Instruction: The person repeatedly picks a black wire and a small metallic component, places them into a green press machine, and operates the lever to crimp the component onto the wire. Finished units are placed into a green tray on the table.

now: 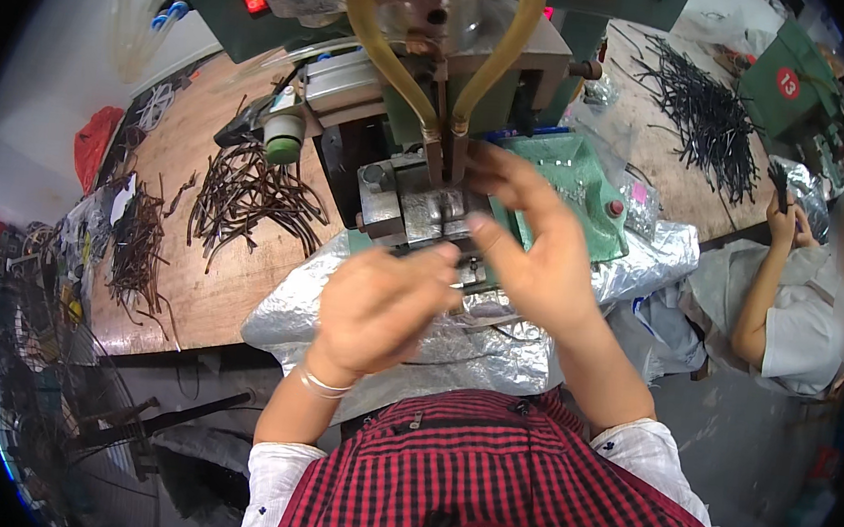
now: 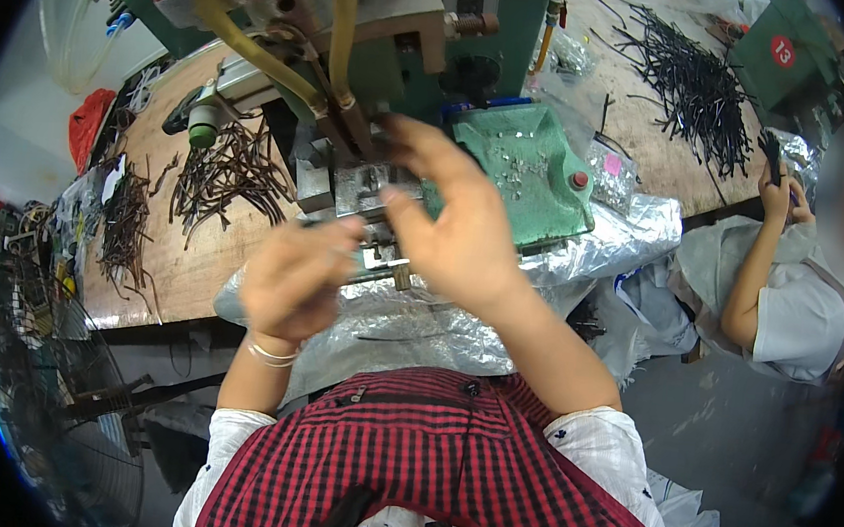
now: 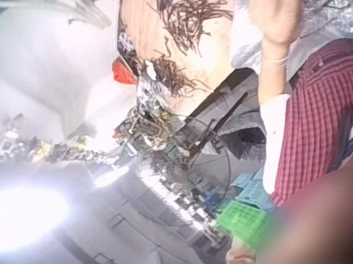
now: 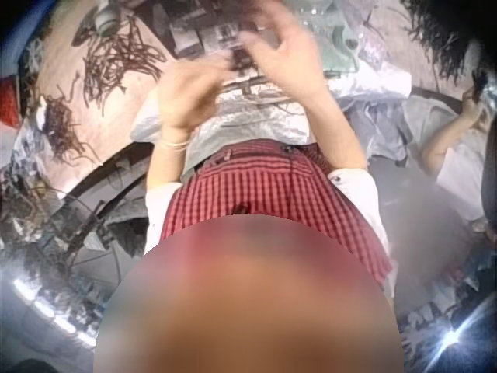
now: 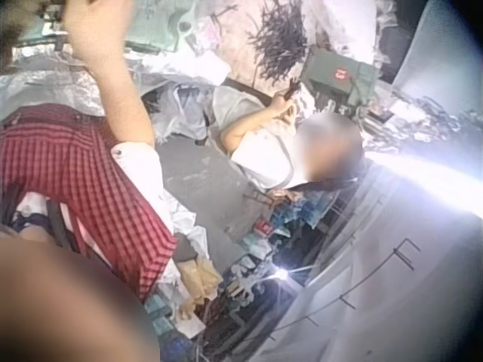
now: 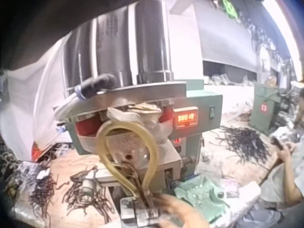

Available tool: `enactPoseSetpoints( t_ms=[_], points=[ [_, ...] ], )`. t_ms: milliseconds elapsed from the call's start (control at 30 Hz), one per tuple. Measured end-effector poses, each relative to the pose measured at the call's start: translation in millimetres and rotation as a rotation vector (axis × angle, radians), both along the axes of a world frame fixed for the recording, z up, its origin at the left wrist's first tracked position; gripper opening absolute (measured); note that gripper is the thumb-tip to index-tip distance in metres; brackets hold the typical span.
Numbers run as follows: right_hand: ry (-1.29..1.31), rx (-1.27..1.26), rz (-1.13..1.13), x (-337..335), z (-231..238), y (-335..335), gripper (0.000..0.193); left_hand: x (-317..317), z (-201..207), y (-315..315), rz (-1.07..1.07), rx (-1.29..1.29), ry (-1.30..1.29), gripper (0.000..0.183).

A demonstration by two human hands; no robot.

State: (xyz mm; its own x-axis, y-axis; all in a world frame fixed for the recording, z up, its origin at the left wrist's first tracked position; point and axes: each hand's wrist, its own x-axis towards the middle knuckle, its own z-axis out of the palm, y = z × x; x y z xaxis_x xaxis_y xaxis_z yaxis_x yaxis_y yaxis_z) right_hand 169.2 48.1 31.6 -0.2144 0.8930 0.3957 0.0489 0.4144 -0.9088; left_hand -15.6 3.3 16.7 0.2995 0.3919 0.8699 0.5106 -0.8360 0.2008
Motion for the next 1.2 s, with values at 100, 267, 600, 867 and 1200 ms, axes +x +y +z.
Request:
enactPoseSetpoints(
  t_ms=[100, 267, 600, 867, 1200],
  points=[
    [-0.086, -0.07, -0.155, 28, -22, 33, 0.049, 12, -9, 7, 0.072, 0.125, 0.146, 0.024],
    [-0.077, -0.024, -0.483, 95, -86, 54, 0.037, 11, -14, 11, 0.053, 0.158, 0.168, 0.022],
    [-0.702, 0.041, -0.522, 85, -92, 28, 0.015, 10, -16, -5, 0.087, 0.007, 0.121, 0.029],
    [-0.556, -0.003, -0.545, 84, -108, 30, 0.008, -38, -24, -60, 0.379, -0.184, 0.133, 0.03],
    [-0.309, -0.043, -0.463, 62, -91, 37, 0.017, -196, -95, 44, 1.026, -0.354, 0.574, 0.018]
  ],
)
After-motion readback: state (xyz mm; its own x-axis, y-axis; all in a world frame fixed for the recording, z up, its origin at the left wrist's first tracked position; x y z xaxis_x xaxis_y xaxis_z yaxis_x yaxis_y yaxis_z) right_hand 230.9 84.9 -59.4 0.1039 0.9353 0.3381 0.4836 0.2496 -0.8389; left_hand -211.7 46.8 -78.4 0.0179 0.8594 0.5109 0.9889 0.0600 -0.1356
